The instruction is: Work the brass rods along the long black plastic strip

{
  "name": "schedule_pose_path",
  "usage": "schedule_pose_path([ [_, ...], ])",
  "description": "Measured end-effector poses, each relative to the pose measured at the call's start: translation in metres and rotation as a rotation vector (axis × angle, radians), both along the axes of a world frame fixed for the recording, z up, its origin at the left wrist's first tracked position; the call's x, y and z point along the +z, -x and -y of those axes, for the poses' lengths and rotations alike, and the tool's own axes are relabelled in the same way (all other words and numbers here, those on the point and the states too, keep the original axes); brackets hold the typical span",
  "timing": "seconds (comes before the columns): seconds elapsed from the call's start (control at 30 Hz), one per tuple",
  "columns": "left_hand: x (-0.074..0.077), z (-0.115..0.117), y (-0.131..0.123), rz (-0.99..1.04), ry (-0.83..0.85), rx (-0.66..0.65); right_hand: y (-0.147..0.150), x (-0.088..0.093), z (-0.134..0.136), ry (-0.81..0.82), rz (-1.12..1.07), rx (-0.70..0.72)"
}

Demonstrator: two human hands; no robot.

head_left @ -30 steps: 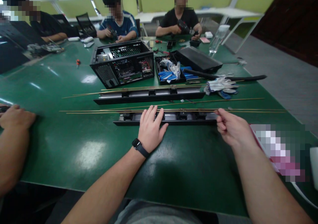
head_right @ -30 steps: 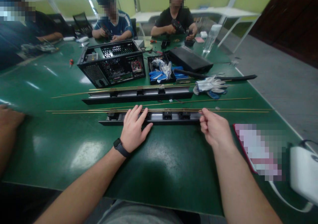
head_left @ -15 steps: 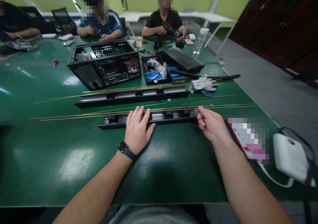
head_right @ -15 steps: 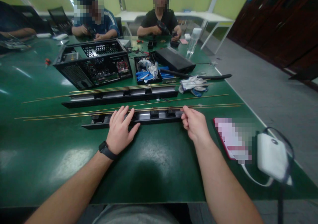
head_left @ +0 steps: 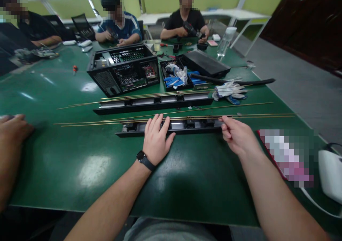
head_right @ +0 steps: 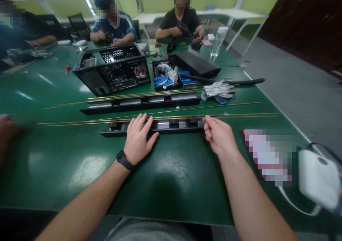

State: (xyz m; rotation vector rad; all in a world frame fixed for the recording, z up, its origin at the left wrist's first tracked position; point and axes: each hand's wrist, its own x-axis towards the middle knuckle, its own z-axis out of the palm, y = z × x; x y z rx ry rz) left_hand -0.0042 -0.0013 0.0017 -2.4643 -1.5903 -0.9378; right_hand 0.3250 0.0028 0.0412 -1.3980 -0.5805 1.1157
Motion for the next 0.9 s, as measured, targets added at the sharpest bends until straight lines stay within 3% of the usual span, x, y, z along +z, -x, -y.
schedule_pose_path([
  [0.43, 0.004, 0.0, -0.004, -0.033, 0.028, -0.003, 0.006, 0.021, 0.0, 0.106, -0.167, -0.129],
  [0.9, 0.005, 0.001, -0.008, -0.038, 0.049, 0.008, 0.002, 0.015, -0.006, 0.132, -0.147, -0.183],
])
